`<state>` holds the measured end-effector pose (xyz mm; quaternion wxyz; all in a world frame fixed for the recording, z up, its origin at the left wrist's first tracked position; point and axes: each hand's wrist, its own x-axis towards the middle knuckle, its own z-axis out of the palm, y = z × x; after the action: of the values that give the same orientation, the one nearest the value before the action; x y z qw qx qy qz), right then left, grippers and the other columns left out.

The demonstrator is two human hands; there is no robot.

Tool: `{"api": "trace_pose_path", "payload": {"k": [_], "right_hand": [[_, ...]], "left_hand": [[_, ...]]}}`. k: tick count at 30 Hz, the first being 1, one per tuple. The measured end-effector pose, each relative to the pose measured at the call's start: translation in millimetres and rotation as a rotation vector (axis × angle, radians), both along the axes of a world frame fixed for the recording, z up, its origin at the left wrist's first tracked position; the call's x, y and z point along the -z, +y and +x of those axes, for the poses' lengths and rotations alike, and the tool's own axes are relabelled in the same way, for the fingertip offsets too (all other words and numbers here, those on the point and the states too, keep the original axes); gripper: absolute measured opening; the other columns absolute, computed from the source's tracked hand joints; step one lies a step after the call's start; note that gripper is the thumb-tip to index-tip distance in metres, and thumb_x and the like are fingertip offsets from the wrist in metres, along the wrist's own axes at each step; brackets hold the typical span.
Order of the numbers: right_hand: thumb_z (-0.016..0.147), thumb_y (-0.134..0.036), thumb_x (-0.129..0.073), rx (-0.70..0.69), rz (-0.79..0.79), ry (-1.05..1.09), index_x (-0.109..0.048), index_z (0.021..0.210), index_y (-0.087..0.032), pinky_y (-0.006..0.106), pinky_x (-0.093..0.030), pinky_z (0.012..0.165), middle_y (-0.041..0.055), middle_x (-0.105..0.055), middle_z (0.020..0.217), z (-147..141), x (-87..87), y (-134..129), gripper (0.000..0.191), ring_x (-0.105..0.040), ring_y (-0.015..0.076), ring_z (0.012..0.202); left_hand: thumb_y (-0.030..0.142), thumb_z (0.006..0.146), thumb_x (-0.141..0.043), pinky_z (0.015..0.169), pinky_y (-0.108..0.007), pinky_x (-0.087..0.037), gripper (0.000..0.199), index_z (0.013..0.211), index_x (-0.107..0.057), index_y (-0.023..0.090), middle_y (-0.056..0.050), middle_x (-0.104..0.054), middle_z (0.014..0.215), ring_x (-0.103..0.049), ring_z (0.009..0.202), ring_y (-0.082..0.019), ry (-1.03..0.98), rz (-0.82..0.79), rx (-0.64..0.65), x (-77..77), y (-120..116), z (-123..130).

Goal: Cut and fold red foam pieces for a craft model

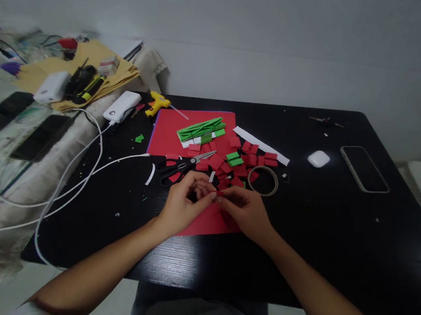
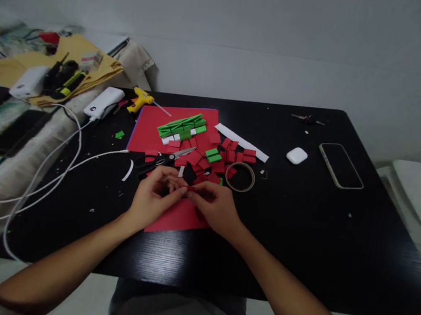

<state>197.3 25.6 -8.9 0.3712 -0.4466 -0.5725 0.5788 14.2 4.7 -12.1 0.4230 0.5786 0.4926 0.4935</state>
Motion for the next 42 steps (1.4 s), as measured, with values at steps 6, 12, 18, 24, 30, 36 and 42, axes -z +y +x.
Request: {"api": "trace_pose_path", "payload": {"k": [6,12,18,24,30,36,42], "right_hand": [[0.078,-0.04,-0.08,-0.127,-0.124,0.017,-0.078,0.085,-0.018,0.027,-0.049,0.063,0.0014,-0.072,0.073,4,-2.1,4,0.024,-0.063,0.0156,0.065],[0.076,-0.045,-0.081,-0.159,-0.216,0.049,-0.076,0.082,-0.017,0.027,-0.048,0.061,0.0006,-0.069,0.069,6,-2.6,5,0.029,-0.063,0.0147,0.062],[0.081,-0.045,-0.076,-0.129,-0.15,0.027,-0.075,0.083,-0.018,0.027,-0.052,0.064,0.0016,-0.071,0.072,5,0.2,4,0.027,-0.066,0.0159,0.065],[0.084,-0.039,-0.07,-0.064,-0.056,-0.066,-0.074,0.083,-0.017,0.026,-0.052,0.062,0.0017,-0.072,0.073,3,0.8,5,0.022,-0.066,0.0163,0.064],[0.087,-0.037,-0.066,-0.06,0.023,-0.128,-0.075,0.086,-0.016,0.026,-0.049,0.062,0.0024,-0.072,0.075,3,2.2,4,0.023,-0.065,0.0171,0.067],[0.088,-0.036,-0.063,-0.086,0.076,-0.194,-0.075,0.086,-0.016,0.026,-0.045,0.06,0.0019,-0.07,0.071,3,2.1,3,0.024,-0.061,0.0159,0.063],[0.089,-0.035,-0.062,-0.104,0.142,-0.254,-0.076,0.086,-0.015,0.025,-0.041,0.061,0.0009,-0.068,0.071,3,-2.0,2,0.024,-0.058,0.0148,0.063]], "left_hand": [[0.027,0.078,-0.082,0.071,-0.027,-0.049,0.037,0.104,-0.057,0.019,0.001,-0.074,0.08,-0.066,0.07,-0.013,-0.286,-0.25,0.083,-10.4,7,-2],[0.026,0.072,-0.087,0.07,-0.025,-0.049,0.041,0.102,-0.06,0.017,0.002,-0.075,0.076,-0.065,0.065,-0.011,-0.405,-0.41,0.134,-11.0,12,-6],[0.027,0.08,-0.08,0.075,-0.026,-0.049,0.032,0.103,-0.058,0.019,0.0,-0.073,0.084,-0.065,0.075,-0.013,-0.255,-0.282,0.117,-9.7,10,-8],[0.024,0.095,-0.063,0.087,-0.033,-0.05,0.007,0.091,-0.064,0.019,-0.007,-0.065,0.108,-0.063,0.1,-0.019,0.221,0.075,0.162,-21.9,10,-22],[0.017,0.098,-0.055,0.101,-0.04,-0.046,0.01,0.09,-0.061,0.019,-0.011,-0.06,0.12,-0.059,0.116,-0.023,0.48,0.161,0.277,-29.3,8,-22],[0.018,0.099,-0.053,0.103,-0.04,-0.046,0.01,0.091,-0.059,0.019,-0.011,-0.059,0.121,-0.057,0.119,-0.023,0.544,0.194,0.319,-30.3,8,-22],[0.019,0.1,-0.051,0.1,-0.041,-0.047,0.01,0.093,-0.058,0.02,-0.01,-0.062,0.12,-0.058,0.114,-0.024,0.592,0.221,0.363,-31.0,8,-24]]}}
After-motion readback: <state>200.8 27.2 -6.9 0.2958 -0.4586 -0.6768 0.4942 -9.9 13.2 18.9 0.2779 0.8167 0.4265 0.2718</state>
